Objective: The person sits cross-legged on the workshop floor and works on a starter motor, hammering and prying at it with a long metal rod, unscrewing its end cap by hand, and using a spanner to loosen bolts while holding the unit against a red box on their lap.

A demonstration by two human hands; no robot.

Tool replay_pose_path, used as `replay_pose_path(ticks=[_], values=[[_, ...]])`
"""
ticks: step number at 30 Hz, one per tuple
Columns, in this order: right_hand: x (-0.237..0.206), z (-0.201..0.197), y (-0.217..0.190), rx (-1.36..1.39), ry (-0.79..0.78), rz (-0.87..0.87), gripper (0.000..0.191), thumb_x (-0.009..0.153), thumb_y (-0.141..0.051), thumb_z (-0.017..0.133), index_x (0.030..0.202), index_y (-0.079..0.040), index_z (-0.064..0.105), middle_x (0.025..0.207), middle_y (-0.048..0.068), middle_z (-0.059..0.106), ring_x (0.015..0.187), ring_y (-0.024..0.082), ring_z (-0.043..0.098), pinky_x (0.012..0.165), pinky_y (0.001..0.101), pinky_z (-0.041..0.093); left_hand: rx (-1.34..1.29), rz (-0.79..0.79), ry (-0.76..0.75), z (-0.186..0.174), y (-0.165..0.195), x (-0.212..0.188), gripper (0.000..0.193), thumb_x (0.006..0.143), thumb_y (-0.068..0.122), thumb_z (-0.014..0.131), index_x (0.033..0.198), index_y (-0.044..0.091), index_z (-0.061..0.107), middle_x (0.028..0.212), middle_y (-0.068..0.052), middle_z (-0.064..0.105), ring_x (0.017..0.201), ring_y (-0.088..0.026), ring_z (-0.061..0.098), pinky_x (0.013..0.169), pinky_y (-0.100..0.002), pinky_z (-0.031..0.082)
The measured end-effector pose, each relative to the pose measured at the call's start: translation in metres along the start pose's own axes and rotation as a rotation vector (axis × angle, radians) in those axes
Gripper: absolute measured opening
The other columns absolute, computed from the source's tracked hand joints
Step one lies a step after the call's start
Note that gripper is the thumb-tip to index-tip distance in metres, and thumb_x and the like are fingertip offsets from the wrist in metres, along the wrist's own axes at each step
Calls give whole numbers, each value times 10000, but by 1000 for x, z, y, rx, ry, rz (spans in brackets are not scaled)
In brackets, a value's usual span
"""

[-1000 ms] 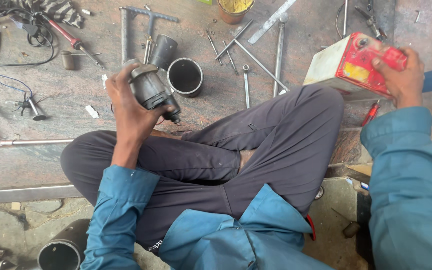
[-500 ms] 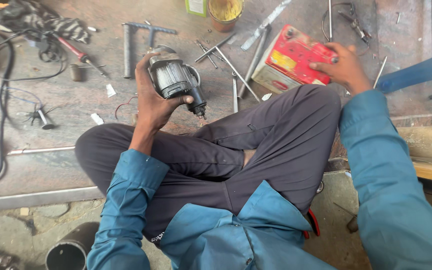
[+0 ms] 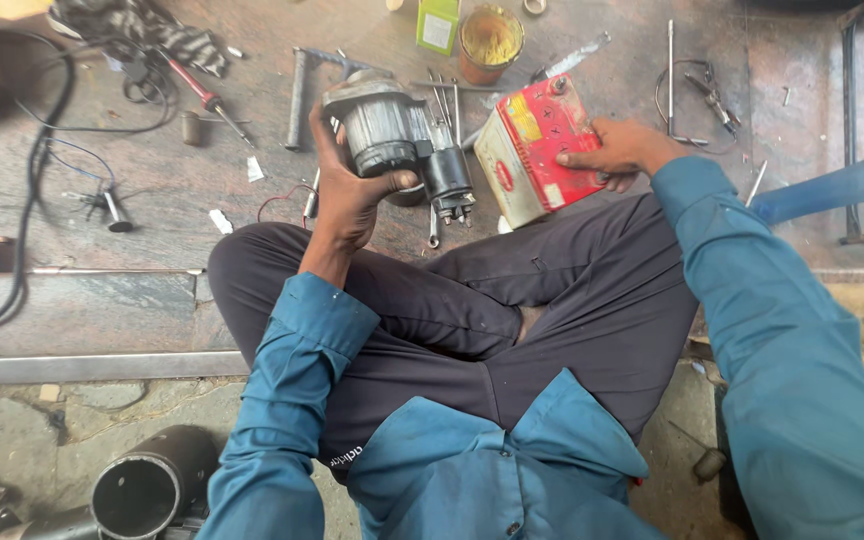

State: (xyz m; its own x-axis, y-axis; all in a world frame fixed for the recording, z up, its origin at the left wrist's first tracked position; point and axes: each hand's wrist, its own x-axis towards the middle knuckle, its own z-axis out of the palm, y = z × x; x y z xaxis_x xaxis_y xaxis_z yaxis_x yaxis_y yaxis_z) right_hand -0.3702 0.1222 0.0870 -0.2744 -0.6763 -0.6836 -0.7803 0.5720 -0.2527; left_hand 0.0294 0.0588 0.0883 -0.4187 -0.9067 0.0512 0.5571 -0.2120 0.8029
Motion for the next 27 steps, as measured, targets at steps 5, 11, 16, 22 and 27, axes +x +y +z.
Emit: replay_pose_path(ticks=[5,11,16,22,27], values=[[7,19,-18,-156,-80,80,956,798,-824,628,1003,100,758,733,171,741,594,264,722,577,380,619,-63,-75,84,-15,-12,4,1339,649,-87,944,1623,191,68,1375,-193,549,1214,-326,655,1014,-448,624],[9,19,-22,-261,3,38,796,712,-846,636,942,-86,695,674,149,748,558,276,724,566,412,616,-38,7,194,-19,-20,12,1323,687,-29,963,1625,222,64,1354,-189,555,1182,-303,666,1006,-437,629],[27,28,-1,-364,76,-29,887,755,-882,640,803,-9,791,710,147,762,677,304,739,692,448,587,-110,8,309,-33,-30,20,1121,775,118,928,1582,181,152,1337,-169,556,1137,-319,684,919,-476,648],[30,47,28,-285,477,-195,742,842,-773,788,906,-34,771,745,186,694,713,380,689,645,502,540,-171,-3,413,-42,-38,25,937,841,208,903,1498,202,236,1360,-126,521,1199,-301,647,956,-489,643],[15,30,31,81,768,-369,303,978,-332,832,975,-41,751,771,116,702,683,292,689,633,428,527,-125,-58,556,-49,-47,33,946,799,281,903,1461,249,229,1379,-102,489,1201,-309,612,963,-501,593]])
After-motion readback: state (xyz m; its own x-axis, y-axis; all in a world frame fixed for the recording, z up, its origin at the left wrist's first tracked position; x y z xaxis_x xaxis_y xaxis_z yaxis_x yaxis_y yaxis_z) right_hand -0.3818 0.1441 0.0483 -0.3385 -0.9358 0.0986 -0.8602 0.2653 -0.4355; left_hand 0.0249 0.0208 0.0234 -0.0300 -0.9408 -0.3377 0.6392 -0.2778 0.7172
